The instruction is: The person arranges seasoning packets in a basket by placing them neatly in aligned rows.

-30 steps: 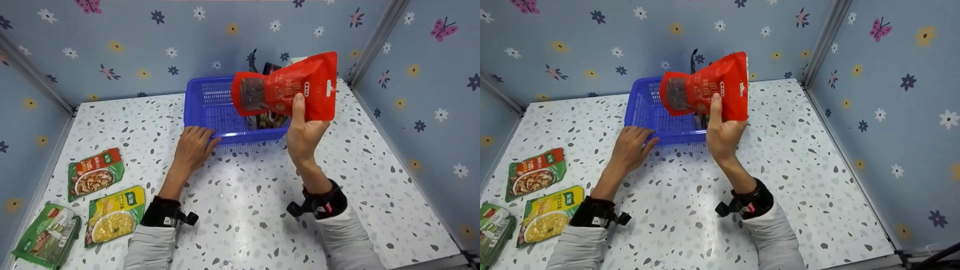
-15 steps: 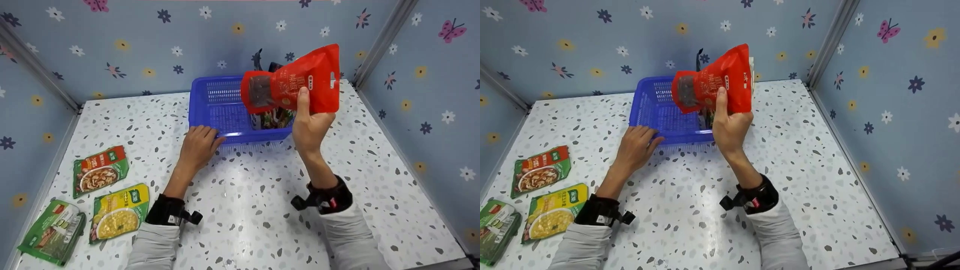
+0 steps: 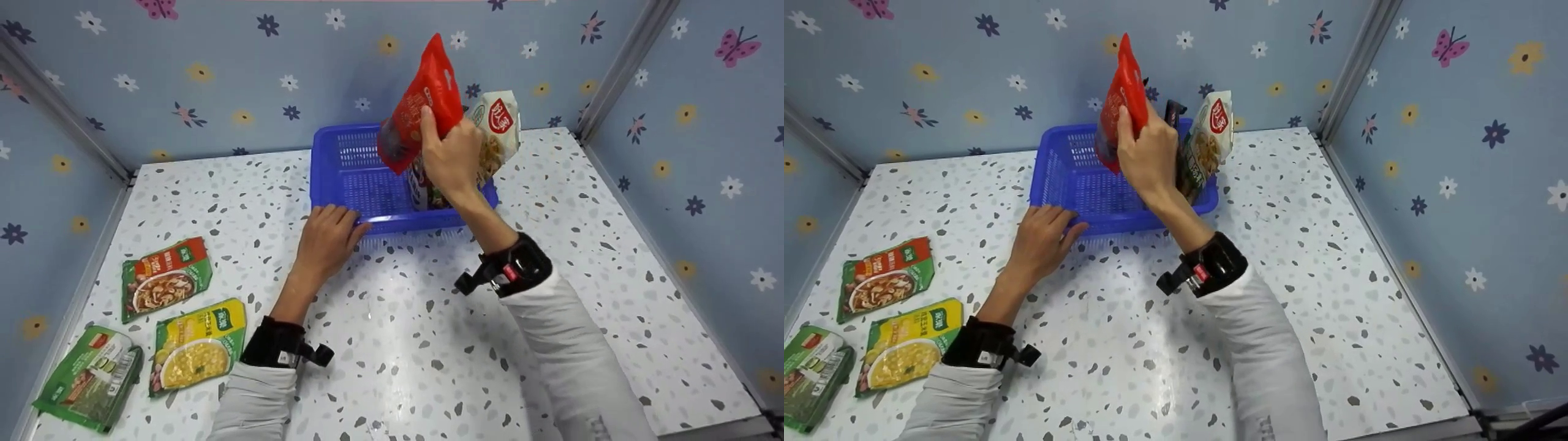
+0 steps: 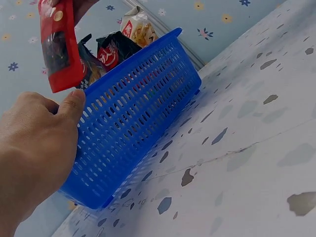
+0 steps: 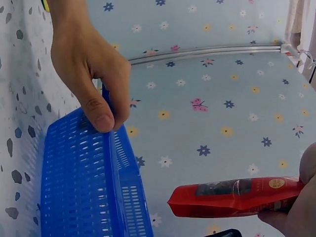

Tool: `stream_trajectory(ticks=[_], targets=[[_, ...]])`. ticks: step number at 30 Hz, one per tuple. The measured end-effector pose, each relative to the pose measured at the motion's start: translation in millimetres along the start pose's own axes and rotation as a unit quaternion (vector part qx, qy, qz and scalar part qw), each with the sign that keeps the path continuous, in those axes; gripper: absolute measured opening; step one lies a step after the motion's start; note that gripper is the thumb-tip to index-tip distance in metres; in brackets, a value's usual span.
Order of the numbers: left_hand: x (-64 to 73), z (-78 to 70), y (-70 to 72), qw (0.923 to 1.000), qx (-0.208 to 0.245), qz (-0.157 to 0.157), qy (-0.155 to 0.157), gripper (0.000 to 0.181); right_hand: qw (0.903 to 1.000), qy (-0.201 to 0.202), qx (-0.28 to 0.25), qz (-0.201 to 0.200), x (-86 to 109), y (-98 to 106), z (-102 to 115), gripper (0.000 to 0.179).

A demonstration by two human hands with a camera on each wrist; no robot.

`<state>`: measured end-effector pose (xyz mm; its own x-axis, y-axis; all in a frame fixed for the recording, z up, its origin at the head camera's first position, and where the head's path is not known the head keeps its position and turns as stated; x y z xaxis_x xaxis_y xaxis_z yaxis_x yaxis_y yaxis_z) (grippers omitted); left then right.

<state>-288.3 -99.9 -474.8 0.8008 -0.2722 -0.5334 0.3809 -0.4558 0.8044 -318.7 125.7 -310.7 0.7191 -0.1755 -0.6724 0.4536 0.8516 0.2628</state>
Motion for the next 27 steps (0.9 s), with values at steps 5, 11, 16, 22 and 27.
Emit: stream_trajectory(ticks=[5, 11, 16, 22, 27], targets=[[-0.2, -0.3, 0.5, 1.0, 0.005, -0.002, 0.001, 0.039, 0.9962, 0.009, 0.062, 0.06, -8.1, -34.1, -7.3, 0.035], [0.2, -0.6, 0.8, 0.9999, 0.005, -0.014, -0.002, 0.039, 0.9909, 0.007, 0.089, 0.1, -6.8, -62.1, -17.0, 0.036], [1.1, -1.5, 0.8, 0.9996, -0.008, -0.026, -0.006, 0.04, 0.9898, -0.007, 0.092, 0.109, -5.5, -76.6, -27.7, 0.033], [0.8, -2.1, 0.1, 0.9997, -0.011, -0.02, -0.007, 0.039, 0.9877, -0.035, 0.093, 0.121, -2.0, -87.6, -38.0, 0.039], [0.2, -2.4, 0.5, 0.9998, -0.01, -0.015, -0.003, 0.04, 0.9865, -0.045, 0.093, 0.126, -0.7, -93.3, -47.1, 0.038]])
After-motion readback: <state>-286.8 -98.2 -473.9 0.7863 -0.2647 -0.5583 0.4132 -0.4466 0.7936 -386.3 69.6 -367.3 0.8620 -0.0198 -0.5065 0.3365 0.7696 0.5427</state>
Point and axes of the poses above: each hand's wrist, its own x-axis away from the middle knuckle, its own y-axis out of the back of the hand, z = x × y, the point moved 5 cm from there along -x, towards the middle knuckle, and after that the axes turned 9 degrees about y, right-handed, at the moved point
